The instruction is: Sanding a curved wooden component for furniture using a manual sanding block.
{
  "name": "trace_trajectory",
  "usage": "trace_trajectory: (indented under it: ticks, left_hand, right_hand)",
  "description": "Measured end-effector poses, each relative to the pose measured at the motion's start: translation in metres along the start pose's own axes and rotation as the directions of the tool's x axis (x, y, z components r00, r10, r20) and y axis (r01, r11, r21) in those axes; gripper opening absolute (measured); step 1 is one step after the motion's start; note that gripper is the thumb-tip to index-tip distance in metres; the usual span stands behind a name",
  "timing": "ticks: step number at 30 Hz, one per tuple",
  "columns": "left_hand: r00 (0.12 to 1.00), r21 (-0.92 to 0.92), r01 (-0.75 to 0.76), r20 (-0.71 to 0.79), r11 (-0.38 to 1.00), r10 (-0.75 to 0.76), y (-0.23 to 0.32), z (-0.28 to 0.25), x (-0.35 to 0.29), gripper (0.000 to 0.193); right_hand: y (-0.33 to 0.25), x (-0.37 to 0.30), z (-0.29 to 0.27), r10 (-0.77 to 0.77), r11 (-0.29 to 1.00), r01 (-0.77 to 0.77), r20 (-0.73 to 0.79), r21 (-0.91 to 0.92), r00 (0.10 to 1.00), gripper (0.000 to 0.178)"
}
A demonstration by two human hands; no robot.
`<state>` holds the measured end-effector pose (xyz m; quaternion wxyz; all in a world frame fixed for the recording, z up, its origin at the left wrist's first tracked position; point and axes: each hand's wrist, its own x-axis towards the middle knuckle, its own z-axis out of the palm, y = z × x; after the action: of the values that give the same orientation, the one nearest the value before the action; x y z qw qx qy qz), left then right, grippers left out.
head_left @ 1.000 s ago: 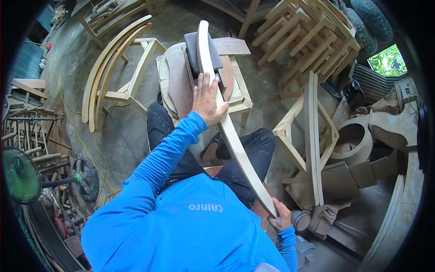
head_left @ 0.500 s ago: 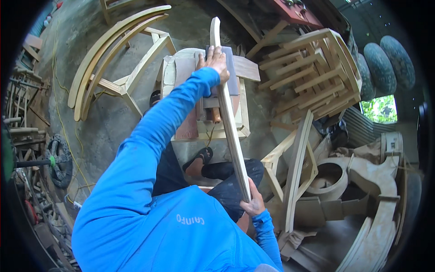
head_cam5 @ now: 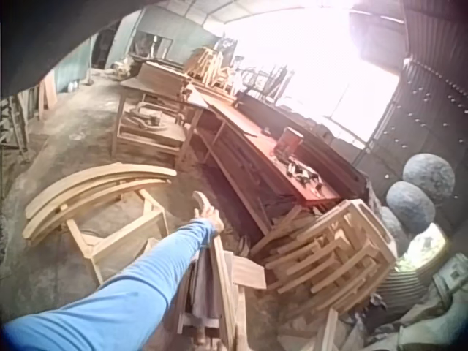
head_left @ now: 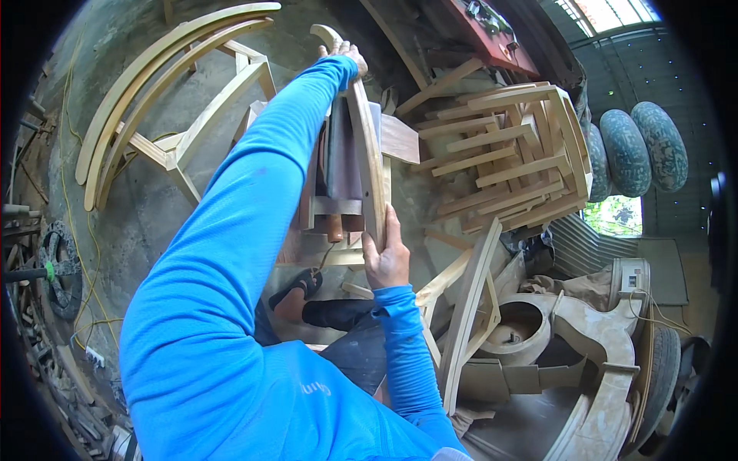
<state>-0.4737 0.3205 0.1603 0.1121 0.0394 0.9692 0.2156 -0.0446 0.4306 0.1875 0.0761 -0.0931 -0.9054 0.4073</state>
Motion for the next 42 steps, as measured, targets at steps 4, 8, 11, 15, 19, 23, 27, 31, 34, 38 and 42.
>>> trace_trajectory:
  ticks: [4,8,11,15,19,23,27,31,34,38,42]
  left_hand:
    - [0.989,0.013,-0.141,-0.035,0.990,0.141,0.012,0.007,-0.044,0.082]
    - [0.979,-0.008,-0.205,-0.013,0.979,0.205,0.014,0.023,-0.102,0.086]
    - [0.982,-0.014,-0.190,-0.008,0.982,0.190,0.010,0.018,-0.128,0.089]
    - [0.966,-0.018,-0.258,0.024,0.966,0.259,0.036,0.013,-0.200,0.090]
    - [0.946,-0.076,-0.325,-0.003,0.943,0.325,0.056,0.015,-0.308,0.091]
    - [0.936,-0.115,-0.353,-0.028,0.929,0.352,0.058,0.014,-0.346,0.089]
    - [0.949,-0.165,-0.315,-0.069,0.935,0.308,0.044,0.009,-0.308,0.087]
    - [0.958,-0.164,-0.288,-0.045,0.944,0.284,0.030,0.007,-0.222,0.084]
    - [0.967,-0.175,-0.252,-0.008,0.952,0.255,0.010,0.014,-0.140,0.083]
    - [0.986,-0.126,-0.166,0.009,0.978,0.168,-0.025,0.013,-0.043,0.082]
    - [0.985,-0.114,-0.167,0.014,0.979,0.170,-0.029,0.024,0.006,0.082]
  right_hand:
    - [0.041,-0.051,-0.001,-0.044,0.991,0.049,0.042,-0.128,0.998,0.071]
    - [0.045,-0.141,-0.030,0.091,0.989,-0.078,0.093,-0.128,0.992,0.067]
    - [0.049,-0.226,-0.067,0.040,0.991,-0.026,0.104,-0.133,0.994,0.065]
    - [0.078,-0.377,-0.108,0.231,0.967,-0.220,0.082,-0.129,0.969,0.061]
    - [0.063,-0.475,-0.129,0.431,0.899,-0.429,-0.001,-0.090,0.903,0.056]
    - [0.055,-0.498,-0.142,0.463,0.875,-0.468,-0.068,-0.126,0.884,0.052]
    - [0.047,-0.459,-0.145,0.425,0.892,-0.425,-0.029,-0.156,0.905,0.052]
    - [0.023,-0.381,-0.136,0.371,0.913,-0.366,-0.004,-0.183,0.929,0.052]
    - [0.005,-0.306,-0.117,0.273,0.939,-0.263,0.014,-0.220,0.962,0.051]
    - [0.008,-0.217,-0.081,0.261,0.938,-0.239,0.058,-0.250,0.964,0.049]
    - [0.003,-0.124,-0.049,0.184,0.946,-0.157,0.071,-0.283,0.980,0.046]
